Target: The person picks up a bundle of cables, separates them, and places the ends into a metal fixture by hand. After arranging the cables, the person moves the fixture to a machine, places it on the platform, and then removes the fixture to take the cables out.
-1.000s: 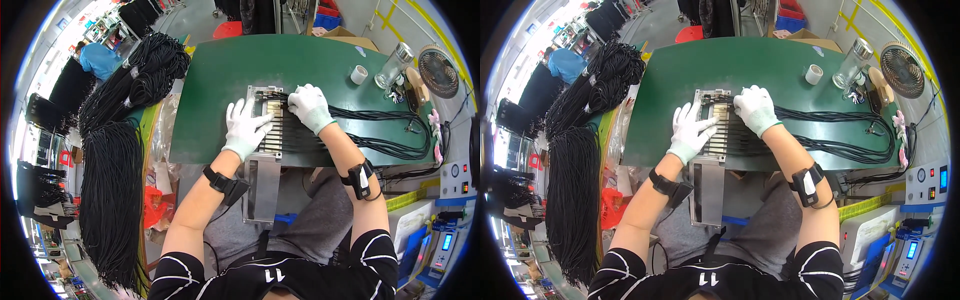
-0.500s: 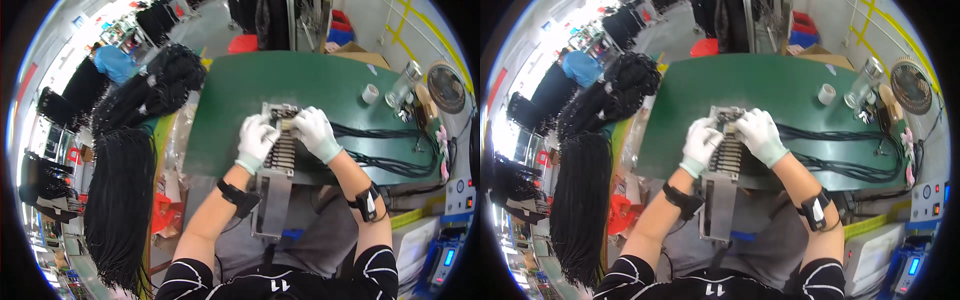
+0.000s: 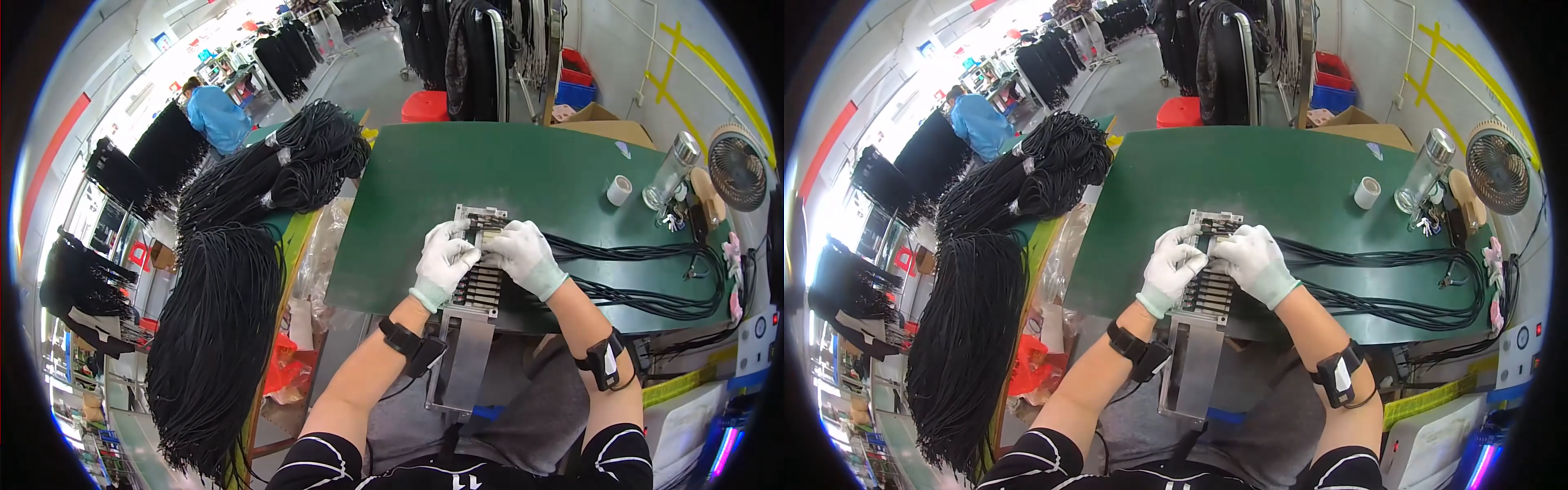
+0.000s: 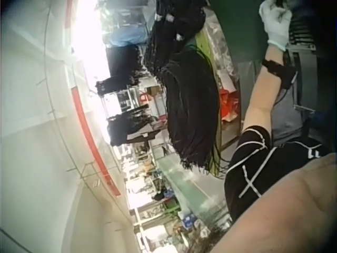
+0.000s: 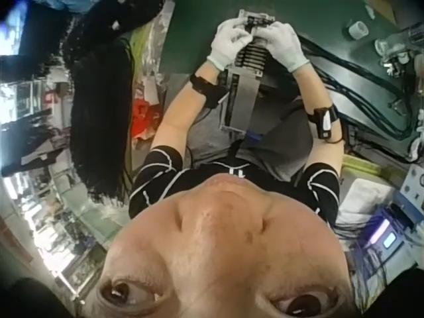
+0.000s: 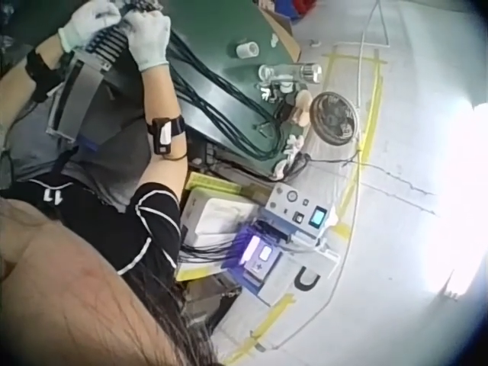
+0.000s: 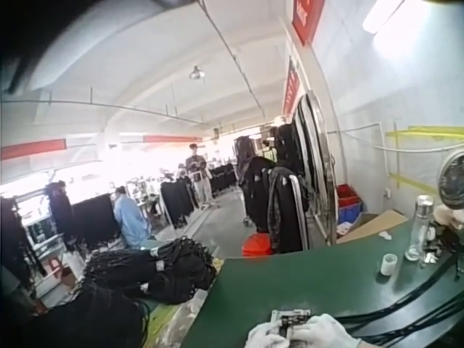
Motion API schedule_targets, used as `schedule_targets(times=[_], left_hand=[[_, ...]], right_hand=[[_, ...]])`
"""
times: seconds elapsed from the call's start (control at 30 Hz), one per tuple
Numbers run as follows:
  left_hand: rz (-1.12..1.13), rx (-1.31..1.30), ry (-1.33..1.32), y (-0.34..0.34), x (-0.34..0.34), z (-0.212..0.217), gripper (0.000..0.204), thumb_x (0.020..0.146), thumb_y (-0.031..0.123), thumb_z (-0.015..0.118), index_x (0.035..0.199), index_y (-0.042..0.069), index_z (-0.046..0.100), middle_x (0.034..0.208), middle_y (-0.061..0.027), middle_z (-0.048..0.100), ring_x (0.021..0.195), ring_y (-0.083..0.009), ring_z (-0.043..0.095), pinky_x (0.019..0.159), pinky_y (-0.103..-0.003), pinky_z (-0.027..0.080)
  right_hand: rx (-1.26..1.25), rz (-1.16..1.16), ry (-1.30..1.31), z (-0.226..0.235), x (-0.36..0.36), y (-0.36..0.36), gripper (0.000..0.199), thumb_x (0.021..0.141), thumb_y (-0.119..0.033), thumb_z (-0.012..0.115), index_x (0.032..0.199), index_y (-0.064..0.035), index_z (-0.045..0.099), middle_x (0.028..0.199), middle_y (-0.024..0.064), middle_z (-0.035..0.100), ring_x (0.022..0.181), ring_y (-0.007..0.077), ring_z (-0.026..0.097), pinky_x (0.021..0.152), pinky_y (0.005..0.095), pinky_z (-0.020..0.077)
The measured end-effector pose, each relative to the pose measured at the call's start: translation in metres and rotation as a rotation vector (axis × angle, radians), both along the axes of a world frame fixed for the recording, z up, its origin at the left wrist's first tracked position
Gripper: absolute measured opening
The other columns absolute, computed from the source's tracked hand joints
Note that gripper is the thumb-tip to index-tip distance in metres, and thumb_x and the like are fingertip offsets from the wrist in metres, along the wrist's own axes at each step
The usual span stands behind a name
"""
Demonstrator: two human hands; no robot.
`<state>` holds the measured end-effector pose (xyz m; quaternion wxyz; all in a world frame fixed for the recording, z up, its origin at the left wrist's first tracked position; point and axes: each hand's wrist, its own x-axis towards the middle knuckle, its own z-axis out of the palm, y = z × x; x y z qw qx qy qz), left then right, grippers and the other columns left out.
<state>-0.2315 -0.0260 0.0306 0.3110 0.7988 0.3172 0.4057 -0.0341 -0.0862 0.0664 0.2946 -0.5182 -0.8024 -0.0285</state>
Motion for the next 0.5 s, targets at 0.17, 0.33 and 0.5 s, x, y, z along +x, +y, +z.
schedule_targets(times=[0.17,0.33,0.5], left_hand=[[-0.018,-0.04,-0.004,0.002,0.002,-0.003,0.009,0.085,0.014,0.072,0.087,0.005,0.073,0.132,-0.0135,0.061,0.128,-0.0284,0.049,0.108,-0.04,0.039],[0.008,-0.053,0.017,0.0,0.001,-0.003,0.01,0.087,0.013,0.07,0.086,0.003,0.072,0.13,-0.0134,0.062,0.127,-0.0268,0.05,0.106,-0.038,0.04],[-0.019,-0.14,-0.056,0.005,-0.003,-0.006,0.013,0.089,0.013,0.069,0.083,0.003,0.072,0.127,-0.0137,0.063,0.125,-0.0253,0.051,0.104,-0.037,0.042]], right_hand=[[-0.004,0.003,0.067,-0.01,-0.002,0.001,0.016,0.077,-0.025,0.076,0.089,-0.0151,0.071,0.08,0.002,0.067,0.084,0.0245,0.062,0.077,0.0393,0.0454],[0.089,-0.061,0.031,-0.001,-0.015,-0.002,0.022,0.075,-0.023,0.078,0.093,-0.012,0.074,0.081,0.0038,0.068,0.086,0.0246,0.062,0.078,0.0403,0.0454],[0.179,-0.093,-0.065,-0.009,-0.02,0.0,0.019,0.076,-0.026,0.078,0.089,-0.0147,0.069,0.082,0.0041,0.067,0.085,0.0248,0.063,0.078,0.0399,0.0458]])
